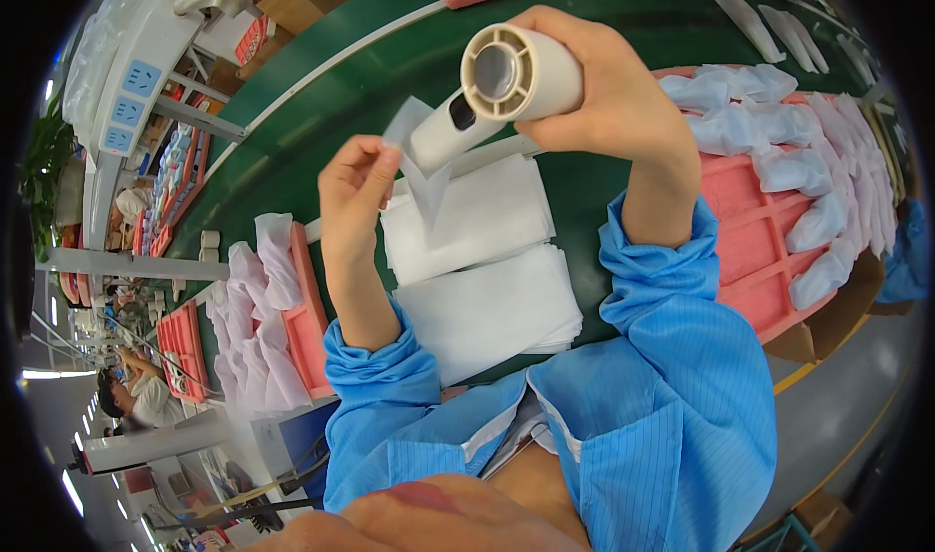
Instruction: Packing small portable fans into protective sleeves and foam inserts on an assembly line.
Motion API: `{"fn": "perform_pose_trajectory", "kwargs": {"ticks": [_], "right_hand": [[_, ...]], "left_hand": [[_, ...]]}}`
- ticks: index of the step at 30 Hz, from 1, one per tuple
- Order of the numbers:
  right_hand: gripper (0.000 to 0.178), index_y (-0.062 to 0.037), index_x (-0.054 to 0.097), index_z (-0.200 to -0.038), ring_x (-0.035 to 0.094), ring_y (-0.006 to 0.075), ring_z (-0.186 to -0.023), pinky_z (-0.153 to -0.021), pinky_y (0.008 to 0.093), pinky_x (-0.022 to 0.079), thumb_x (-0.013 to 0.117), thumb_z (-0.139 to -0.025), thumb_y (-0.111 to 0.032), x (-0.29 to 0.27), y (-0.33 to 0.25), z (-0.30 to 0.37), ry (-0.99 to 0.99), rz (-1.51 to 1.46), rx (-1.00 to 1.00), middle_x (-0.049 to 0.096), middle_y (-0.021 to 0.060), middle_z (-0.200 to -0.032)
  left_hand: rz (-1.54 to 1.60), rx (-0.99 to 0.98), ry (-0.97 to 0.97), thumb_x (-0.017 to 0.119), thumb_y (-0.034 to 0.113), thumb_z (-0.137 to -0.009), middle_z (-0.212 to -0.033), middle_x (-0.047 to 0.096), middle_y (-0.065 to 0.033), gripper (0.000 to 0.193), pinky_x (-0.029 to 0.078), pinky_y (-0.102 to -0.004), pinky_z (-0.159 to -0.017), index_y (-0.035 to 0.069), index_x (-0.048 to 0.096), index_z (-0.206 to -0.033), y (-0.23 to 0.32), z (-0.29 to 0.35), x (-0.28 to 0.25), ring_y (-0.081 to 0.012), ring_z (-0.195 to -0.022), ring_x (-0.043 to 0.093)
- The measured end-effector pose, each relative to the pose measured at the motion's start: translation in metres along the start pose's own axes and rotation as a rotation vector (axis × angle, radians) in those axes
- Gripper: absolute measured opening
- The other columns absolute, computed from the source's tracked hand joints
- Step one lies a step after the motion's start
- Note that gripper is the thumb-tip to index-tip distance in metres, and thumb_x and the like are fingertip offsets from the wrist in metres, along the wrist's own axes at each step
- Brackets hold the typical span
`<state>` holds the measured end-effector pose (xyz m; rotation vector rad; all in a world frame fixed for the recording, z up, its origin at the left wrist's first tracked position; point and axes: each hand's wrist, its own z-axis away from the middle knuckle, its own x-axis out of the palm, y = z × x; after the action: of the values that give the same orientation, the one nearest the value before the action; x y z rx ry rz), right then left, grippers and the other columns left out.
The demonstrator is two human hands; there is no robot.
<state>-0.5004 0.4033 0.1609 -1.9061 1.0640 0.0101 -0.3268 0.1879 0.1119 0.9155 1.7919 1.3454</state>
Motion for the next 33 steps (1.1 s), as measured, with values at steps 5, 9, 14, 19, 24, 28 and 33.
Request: {"fn": "perform_pose_trajectory", "kwargs": {"ticks": [5,9,14,19,24,28,33], "right_hand": [[0.051,-0.0026,0.061,-0.106,0.062,0.0218,-0.092,-0.081,0.0315,0.048,0.074,-0.056,-0.001,0.051,0.001,-0.012,-0.064,-0.005,-0.192,0.061,0.0096,-0.100],[0.052,-0.0026,0.062,-0.111,0.060,0.0298,-0.097,-0.081,0.0354,0.050,0.075,-0.060,0.004,0.089,-0.004,-0.013,-0.035,0.036,-0.282,0.058,0.0129,-0.107],[0.068,-0.0053,0.060,-0.124,0.061,0.0299,-0.095,-0.079,0.0349,0.052,0.078,-0.059,0.005,0.109,-0.002,-0.012,0.063,0.220,-0.252,0.054,0.0127,-0.111],[0.073,-0.0070,0.057,-0.129,0.061,0.0285,-0.096,-0.075,0.0343,0.053,0.079,-0.060,0.003,0.103,-0.002,-0.016,0.151,0.254,-0.204,0.054,0.0121,-0.110],[0.072,-0.0097,0.056,-0.132,0.061,0.0282,-0.092,-0.070,0.0341,0.053,0.077,-0.064,0.001,0.103,-0.007,-0.010,0.209,0.292,-0.219,0.054,0.0113,-0.109],[0.067,-0.0074,0.054,-0.134,0.061,0.0304,-0.087,-0.069,0.0343,0.052,0.073,-0.070,-0.001,0.113,-0.004,-0.008,0.039,0.319,-0.273,0.056,0.0114,-0.108],[0.066,-0.0062,0.056,-0.130,0.061,0.0308,-0.089,-0.073,0.0324,0.051,0.079,-0.068,-0.009,0.106,0.006,-0.016,0.293,0.299,-0.188,0.056,0.0119,-0.107]], "left_hand": [[0.312,0.105,0.174,0.064,0.017,-0.094,-0.083,0.061,-0.0002,0.014,0.044,-0.0215,-0.066,0.003,0.062,-0.096,0.020,0.012,0.009,-0.0072,-0.071,0.055],[0.549,0.126,0.189,0.061,0.017,-0.095,-0.090,0.063,-0.0031,0.015,0.045,-0.0251,-0.076,0.002,0.061,-0.097,0.028,0.019,0.013,-0.0103,-0.080,0.058],[0.566,0.204,0.202,0.059,0.011,-0.096,-0.091,0.062,-0.0045,0.012,0.044,-0.0247,-0.080,0.000,0.061,-0.099,0.029,0.026,0.011,-0.0120,-0.083,0.056],[-0.331,0.552,0.457,0.068,-0.002,-0.084,-0.083,0.063,-0.0073,0.005,0.045,-0.0253,-0.068,0.000,0.066,-0.088,0.026,0.034,0.041,-0.0161,-0.075,0.059],[-0.432,0.655,0.554,0.073,-0.003,-0.078,-0.080,0.063,-0.0063,0.011,0.045,-0.0275,-0.064,0.002,0.071,-0.087,0.026,0.040,0.053,-0.0187,-0.072,0.058],[-0.565,0.774,0.503,0.075,-0.004,-0.074,-0.079,0.065,-0.0061,0.013,0.044,-0.0275,-0.064,0.002,0.072,-0.085,0.022,0.038,0.052,-0.0190,-0.071,0.057],[-0.597,0.936,0.406,0.074,-0.007,-0.073,-0.091,0.066,-0.0088,0.026,0.044,-0.0248,-0.064,0.001,0.071,-0.097,0.017,0.030,0.049,-0.0180,-0.072,0.059]]}}
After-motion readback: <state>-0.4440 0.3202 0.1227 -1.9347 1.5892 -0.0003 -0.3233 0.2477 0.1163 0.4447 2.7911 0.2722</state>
